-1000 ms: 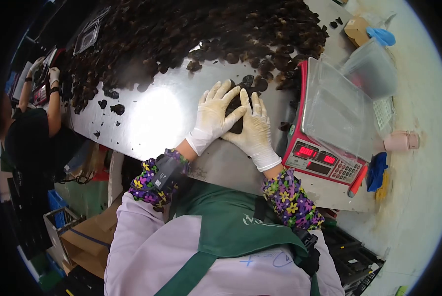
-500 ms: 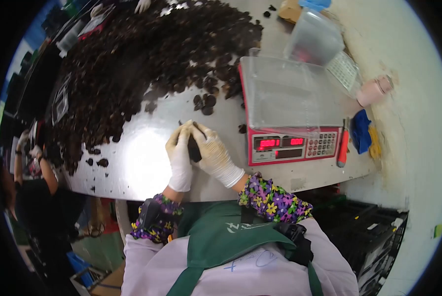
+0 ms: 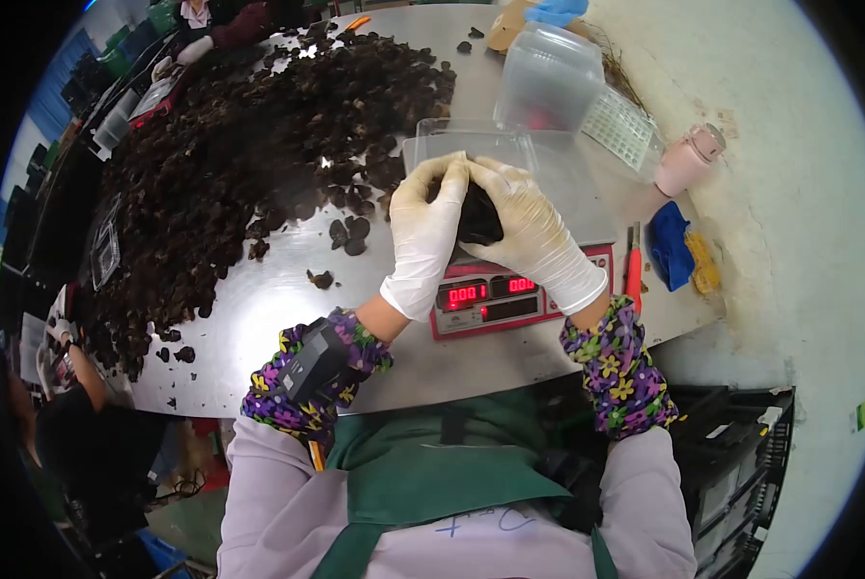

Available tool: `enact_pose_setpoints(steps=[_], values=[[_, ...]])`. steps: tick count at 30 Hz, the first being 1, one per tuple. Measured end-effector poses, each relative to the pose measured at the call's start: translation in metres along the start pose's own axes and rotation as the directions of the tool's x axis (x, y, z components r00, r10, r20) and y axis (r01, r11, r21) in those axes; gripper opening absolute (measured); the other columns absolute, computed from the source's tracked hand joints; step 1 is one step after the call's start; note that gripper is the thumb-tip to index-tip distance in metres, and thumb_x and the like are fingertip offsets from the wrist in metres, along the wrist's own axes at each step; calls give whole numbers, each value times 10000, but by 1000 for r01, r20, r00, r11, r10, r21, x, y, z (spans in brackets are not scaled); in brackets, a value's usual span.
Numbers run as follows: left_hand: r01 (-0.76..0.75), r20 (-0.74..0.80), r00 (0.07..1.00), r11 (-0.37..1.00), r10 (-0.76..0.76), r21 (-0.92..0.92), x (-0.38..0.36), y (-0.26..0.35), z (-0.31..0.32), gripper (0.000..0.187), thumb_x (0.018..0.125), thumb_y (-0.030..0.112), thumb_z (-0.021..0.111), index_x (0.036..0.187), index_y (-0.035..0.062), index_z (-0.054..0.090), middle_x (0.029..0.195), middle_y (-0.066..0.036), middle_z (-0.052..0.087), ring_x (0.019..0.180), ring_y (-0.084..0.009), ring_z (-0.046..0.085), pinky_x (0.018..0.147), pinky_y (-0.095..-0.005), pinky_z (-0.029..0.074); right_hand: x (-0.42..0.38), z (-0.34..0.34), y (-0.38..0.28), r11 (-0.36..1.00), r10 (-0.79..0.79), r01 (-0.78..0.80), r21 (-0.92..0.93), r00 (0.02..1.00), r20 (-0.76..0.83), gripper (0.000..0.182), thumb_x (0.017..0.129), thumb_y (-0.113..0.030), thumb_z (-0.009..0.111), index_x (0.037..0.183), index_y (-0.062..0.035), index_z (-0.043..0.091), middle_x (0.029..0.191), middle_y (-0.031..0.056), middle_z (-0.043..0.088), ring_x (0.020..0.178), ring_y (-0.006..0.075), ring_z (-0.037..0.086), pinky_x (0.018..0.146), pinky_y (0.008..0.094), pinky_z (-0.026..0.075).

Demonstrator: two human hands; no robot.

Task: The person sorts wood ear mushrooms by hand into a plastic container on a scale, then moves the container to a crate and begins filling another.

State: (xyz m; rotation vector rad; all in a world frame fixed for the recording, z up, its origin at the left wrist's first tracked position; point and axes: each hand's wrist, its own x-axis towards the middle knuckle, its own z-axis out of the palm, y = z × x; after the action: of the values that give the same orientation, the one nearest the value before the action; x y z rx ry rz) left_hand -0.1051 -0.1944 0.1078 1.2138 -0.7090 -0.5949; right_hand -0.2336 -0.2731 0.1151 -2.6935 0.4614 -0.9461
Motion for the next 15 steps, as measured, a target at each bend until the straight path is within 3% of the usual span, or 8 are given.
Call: enact_pose_setpoints(steps=[2, 3, 8, 9, 10, 11, 14, 15], values=[[-124, 31, 992, 971, 120, 203, 2, -19, 0, 217, 981, 154, 647, 1123, 7, 717, 987, -41, 721, 890, -91, 627, 828, -247, 506, -12, -5, 18, 998, 59, -63, 15, 982, 177, 903, 706, -291, 863, 1468, -95, 421, 1421, 214, 502, 1309, 438, 470, 1114, 484, 415], [-93, 33, 996, 982, 89, 166, 2, -16, -2, 215, 979, 152, 648, 1128, 13, 717, 988, -40, 720, 889, -94, 627, 828, -249, 505, -13, -14, 19, 996, 70, -82, 41, 969, 235, 955, 718, -325, 861, 1511, -98, 380, 1463, 236, 471, 1368, 437, 418, 1157, 480, 357], [-81, -13, 997, 995, 82, 63, 2, 5, -25, 199, 1014, 150, 615, 1125, 13, 709, 1034, -28, 712, 933, -89, 616, 871, -252, 491, -16, -49, 25, 972, 71, -119, 202, 970, 231, 951, 752, -354, 843, 1540, -122, 364, 1493, 213, 461, 1394, 390, 415, 1169, 444, 338], [-164, -27, 985, 981, 168, 100, 3, 0, -34, 200, 1021, 147, 606, 1138, 16, 704, 1069, -28, 716, 934, -80, 606, 864, -245, 485, -19, -54, 25, 962, 114, -155, 225, 976, 185, 896, 781, -352, 825, 1528, -125, 387, 1487, 189, 477, 1390, 372, 427, 1167, 432, 342], [-109, -33, 993, 983, 115, 145, -2, 7, -44, 202, 1025, 139, 596, 1151, 19, 700, 1096, -32, 718, 946, -75, 607, 858, -238, 487, -21, -57, 26, 949, 160, -191, 250, 977, 138, 841, 810, -351, 807, 1517, -127, 410, 1480, 166, 492, 1386, 354, 440, 1164, 421, 345], [-118, -36, 992, 981, 125, 157, -4, 5, -54, 205, 1024, 137, 595, 1159, 22, 698, 1099, -31, 717, 958, -74, 610, 860, -236, 488, -26, -54, 30, 960, 139, -137, 246, 990, 10, 655, 881, -304, 751, 1454, -115, 499, 1394, 138, 577, 1303, 339, 520, 1113, 410, 389], [-79, -43, 995, 975, 90, 206, -16, -10, -86, 207, 1022, 125, 592, 1171, 26, 696, 1105, -29, 716, 972, -79, 620, 866, -236, 490, -46, -54, 34, 943, 295, -270, 192, 949, -115, 393, 918, -238, 706, 1275, -87, 639, 1237, 129, 668, 1185, 338, 594, 1034, 410, 436], [-38, -52, 997, 970, 52, 239, -21, -14, -93, 207, 1020, 114, 589, 1175, 27, 695, 1109, -29, 716, 974, -85, 626, 869, -237, 492, -53, -54, 36, 942, 301, -276, 190, 947, -115, 393, 918, -238, 706, 1275, -87, 639, 1237, 129, 668, 1185, 338, 594, 1034, 410, 436]])
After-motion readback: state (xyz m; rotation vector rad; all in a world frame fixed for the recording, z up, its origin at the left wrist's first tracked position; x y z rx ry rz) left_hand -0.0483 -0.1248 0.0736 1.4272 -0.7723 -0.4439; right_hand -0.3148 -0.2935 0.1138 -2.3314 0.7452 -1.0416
